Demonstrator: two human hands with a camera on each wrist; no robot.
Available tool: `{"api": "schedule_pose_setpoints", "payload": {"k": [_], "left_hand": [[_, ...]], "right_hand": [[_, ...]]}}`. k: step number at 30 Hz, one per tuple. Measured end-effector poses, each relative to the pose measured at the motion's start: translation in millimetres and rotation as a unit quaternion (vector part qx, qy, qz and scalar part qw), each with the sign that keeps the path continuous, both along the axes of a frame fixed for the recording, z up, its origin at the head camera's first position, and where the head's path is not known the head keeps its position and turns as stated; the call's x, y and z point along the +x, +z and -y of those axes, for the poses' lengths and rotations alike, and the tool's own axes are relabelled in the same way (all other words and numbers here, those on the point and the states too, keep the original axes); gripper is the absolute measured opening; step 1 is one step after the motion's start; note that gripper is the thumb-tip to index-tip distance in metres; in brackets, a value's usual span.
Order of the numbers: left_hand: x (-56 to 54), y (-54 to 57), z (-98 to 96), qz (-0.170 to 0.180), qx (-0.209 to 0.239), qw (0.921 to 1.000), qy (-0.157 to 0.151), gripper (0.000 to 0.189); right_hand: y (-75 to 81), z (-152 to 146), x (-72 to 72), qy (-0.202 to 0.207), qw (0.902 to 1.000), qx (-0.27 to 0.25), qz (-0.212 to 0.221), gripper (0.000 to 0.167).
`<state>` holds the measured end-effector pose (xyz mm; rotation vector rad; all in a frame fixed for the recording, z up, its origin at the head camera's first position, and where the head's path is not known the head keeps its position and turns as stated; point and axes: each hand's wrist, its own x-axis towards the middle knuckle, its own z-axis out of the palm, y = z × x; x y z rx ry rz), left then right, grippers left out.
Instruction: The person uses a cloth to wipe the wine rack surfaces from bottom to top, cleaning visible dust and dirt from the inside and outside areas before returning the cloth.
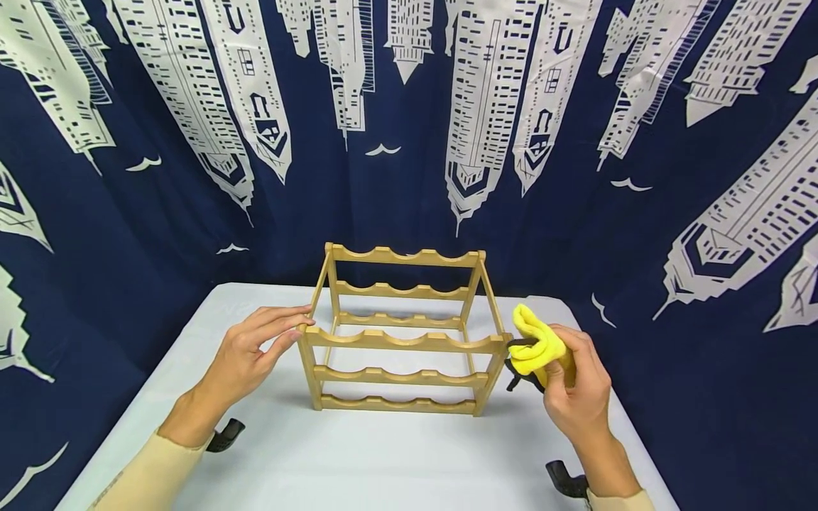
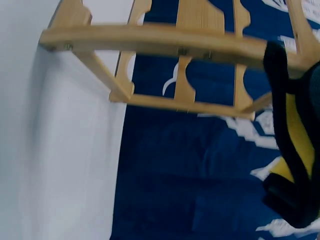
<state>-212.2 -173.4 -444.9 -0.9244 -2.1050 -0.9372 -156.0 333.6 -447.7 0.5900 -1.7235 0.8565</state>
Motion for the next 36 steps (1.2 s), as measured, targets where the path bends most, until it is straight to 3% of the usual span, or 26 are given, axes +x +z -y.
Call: {"api": "schedule_pose_setpoints", "payload": {"k": [4, 10, 15, 21, 28, 34, 36], "left_hand": [[-1.6, 1.7, -1.0, 0.008, -0.005, 0.9998, -0.016, 0.041], [-3.7, 3.4, -2.9, 0.037, -0.026, 0.9984, -0.035, 0.037], [-6.8, 5.2, -6.4, 0.05, -0.027, 0.9966, -0.059, 0.032], [-9.6, 2.6, -8.6, 0.02, -0.007, 0.9972, -0.071, 0.034], [-12.5, 3.2, -10.2, 0.003, 0.0, 0.9979, -0.064, 0.032], [-14.6, 3.0, -14.3, 0.005, -0.003, 0.9981, -0.062, 0.032], [-14.5, 2.9, -15.8, 0.008, -0.002, 0.998, -0.062, 0.032]], "right_hand": [[9.4, 27, 1.2, 0.012, 0.9947, 0.029, -0.098, 0.041], [11.1, 59, 2.6, 0.034, 0.9799, 0.078, -0.18, 0.032], [7.8, 82, 3.4, 0.05, 0.9681, 0.131, -0.207, 0.026], [-4.6, 107, 4.1, 0.102, 0.9545, 0.218, -0.177, 0.023], [-30.8, 130, -2.5, 0.15, 0.9354, 0.304, -0.099, 0.03], [-54.1, 154, -13.3, 0.166, 0.9235, 0.345, -0.028, 0.033], [-63.0, 163, -17.8, 0.168, 0.9219, 0.349, -0.005, 0.043]]}}
